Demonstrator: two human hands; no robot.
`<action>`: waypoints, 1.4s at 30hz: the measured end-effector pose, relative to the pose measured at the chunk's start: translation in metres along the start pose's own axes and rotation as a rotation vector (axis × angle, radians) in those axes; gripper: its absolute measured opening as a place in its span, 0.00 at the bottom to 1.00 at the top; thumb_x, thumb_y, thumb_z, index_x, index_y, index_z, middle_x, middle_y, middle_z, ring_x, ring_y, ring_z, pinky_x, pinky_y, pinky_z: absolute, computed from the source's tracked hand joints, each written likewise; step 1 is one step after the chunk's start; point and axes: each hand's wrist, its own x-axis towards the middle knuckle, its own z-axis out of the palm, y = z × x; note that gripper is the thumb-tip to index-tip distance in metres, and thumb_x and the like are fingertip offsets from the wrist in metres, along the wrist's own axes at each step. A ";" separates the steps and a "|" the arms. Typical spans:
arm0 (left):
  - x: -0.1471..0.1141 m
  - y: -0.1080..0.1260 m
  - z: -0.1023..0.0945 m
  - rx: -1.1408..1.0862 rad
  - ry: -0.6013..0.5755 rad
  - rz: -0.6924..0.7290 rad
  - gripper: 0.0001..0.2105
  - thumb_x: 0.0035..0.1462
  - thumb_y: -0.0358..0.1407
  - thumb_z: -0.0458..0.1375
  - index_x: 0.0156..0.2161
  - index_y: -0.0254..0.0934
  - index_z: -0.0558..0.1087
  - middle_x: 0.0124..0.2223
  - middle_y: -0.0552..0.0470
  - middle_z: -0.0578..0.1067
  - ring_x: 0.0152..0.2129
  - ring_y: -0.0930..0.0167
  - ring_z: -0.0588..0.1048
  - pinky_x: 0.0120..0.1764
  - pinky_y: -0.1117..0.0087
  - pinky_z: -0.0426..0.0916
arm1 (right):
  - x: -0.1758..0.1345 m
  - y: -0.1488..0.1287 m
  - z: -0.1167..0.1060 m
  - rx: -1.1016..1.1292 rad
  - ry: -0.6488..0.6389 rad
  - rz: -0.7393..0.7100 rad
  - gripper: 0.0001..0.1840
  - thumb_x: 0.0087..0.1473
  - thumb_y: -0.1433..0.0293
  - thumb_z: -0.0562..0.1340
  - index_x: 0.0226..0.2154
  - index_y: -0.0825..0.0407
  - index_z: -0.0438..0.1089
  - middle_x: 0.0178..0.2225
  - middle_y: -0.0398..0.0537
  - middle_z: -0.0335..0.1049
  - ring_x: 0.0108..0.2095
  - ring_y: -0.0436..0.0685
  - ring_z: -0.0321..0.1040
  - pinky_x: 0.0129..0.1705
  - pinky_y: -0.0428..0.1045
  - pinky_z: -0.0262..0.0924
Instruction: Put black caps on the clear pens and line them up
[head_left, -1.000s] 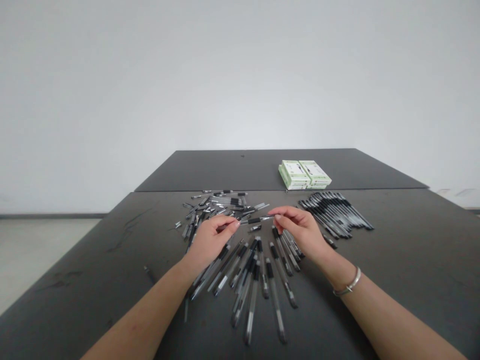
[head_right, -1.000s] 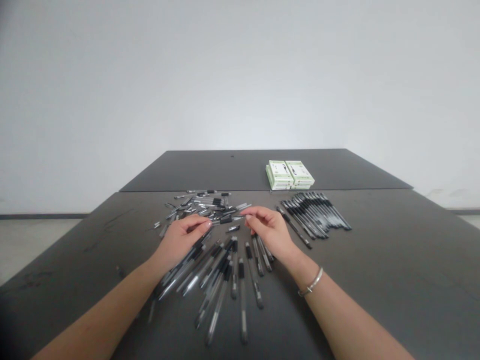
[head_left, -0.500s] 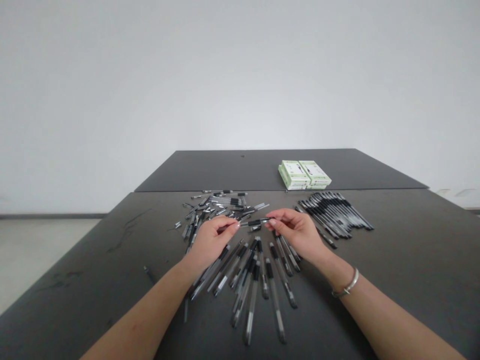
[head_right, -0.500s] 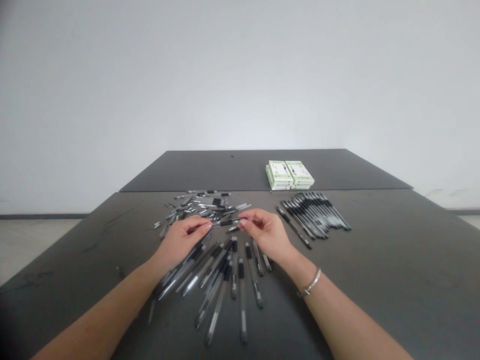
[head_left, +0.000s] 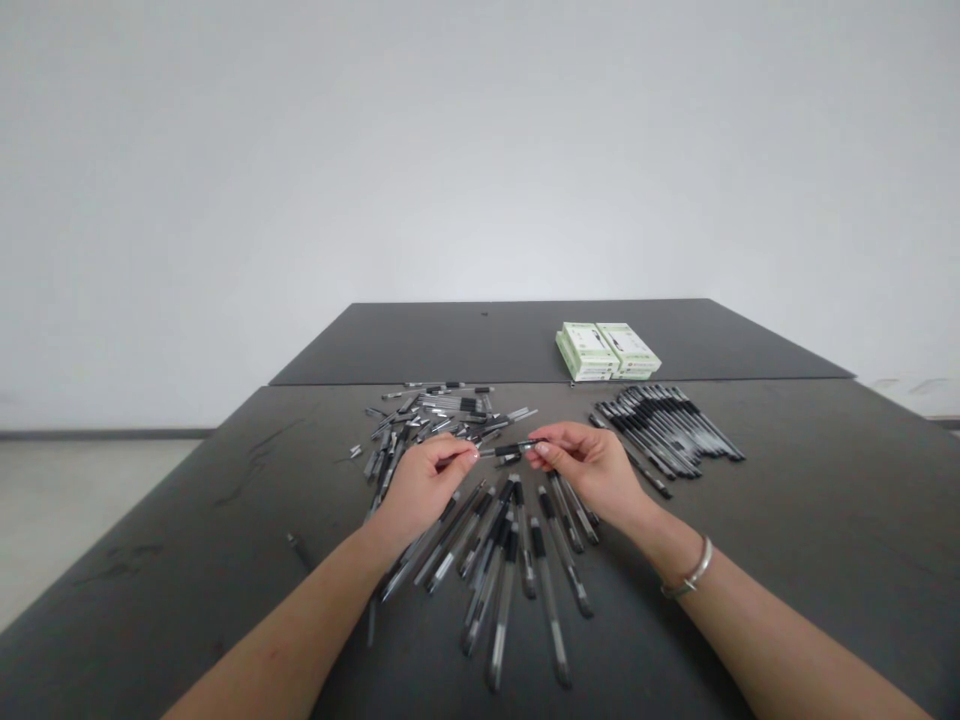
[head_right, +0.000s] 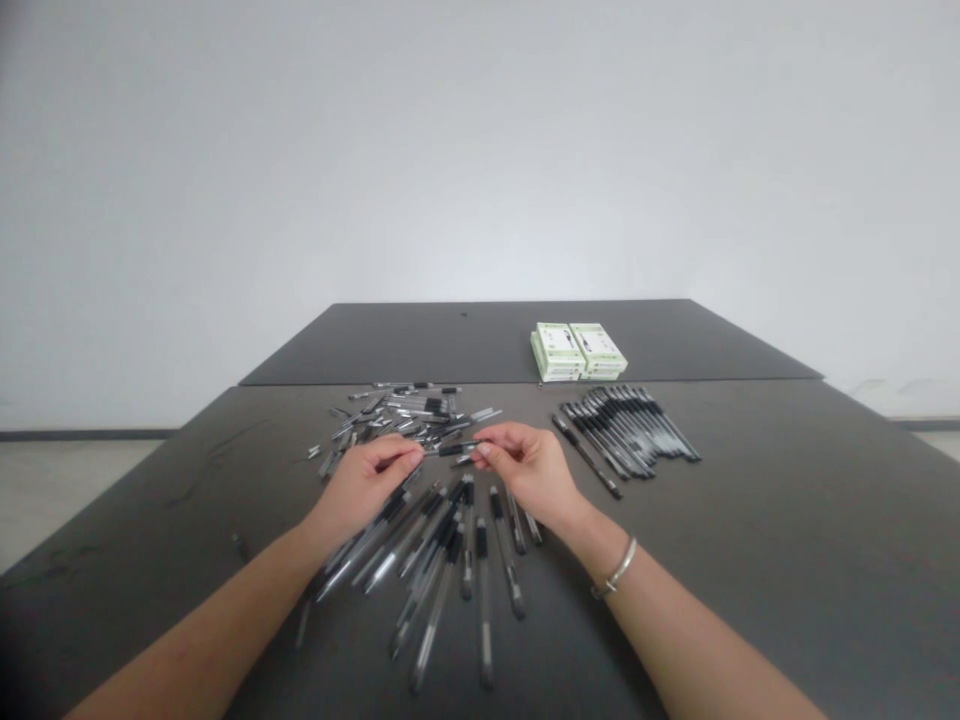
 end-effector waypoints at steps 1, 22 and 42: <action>0.000 0.001 0.000 0.001 0.000 -0.006 0.10 0.56 0.36 0.55 0.32 0.35 0.77 0.32 0.50 0.77 0.32 0.68 0.74 0.37 0.69 0.68 | 0.000 0.000 0.000 0.005 -0.003 -0.008 0.13 0.45 0.61 0.69 0.32 0.52 0.75 0.27 0.48 0.77 0.28 0.54 0.73 0.33 0.50 0.69; -0.006 -0.003 0.013 -0.173 -0.220 -0.037 0.14 0.56 0.33 0.55 0.47 0.36 0.74 0.41 0.46 0.76 0.37 0.68 0.75 0.42 0.67 0.70 | 0.004 0.000 0.001 0.322 -0.021 0.110 0.15 0.45 0.60 0.69 0.33 0.52 0.71 0.25 0.42 0.69 0.25 0.48 0.65 0.25 0.43 0.61; -0.001 -0.005 0.008 -0.036 -0.061 -0.038 0.12 0.54 0.29 0.53 0.42 0.36 0.75 0.35 0.51 0.68 0.25 0.75 0.68 0.28 0.74 0.64 | 0.019 -0.008 -0.070 -1.575 0.157 0.190 0.14 0.55 0.61 0.56 0.29 0.53 0.71 0.31 0.56 0.75 0.34 0.63 0.72 0.29 0.50 0.54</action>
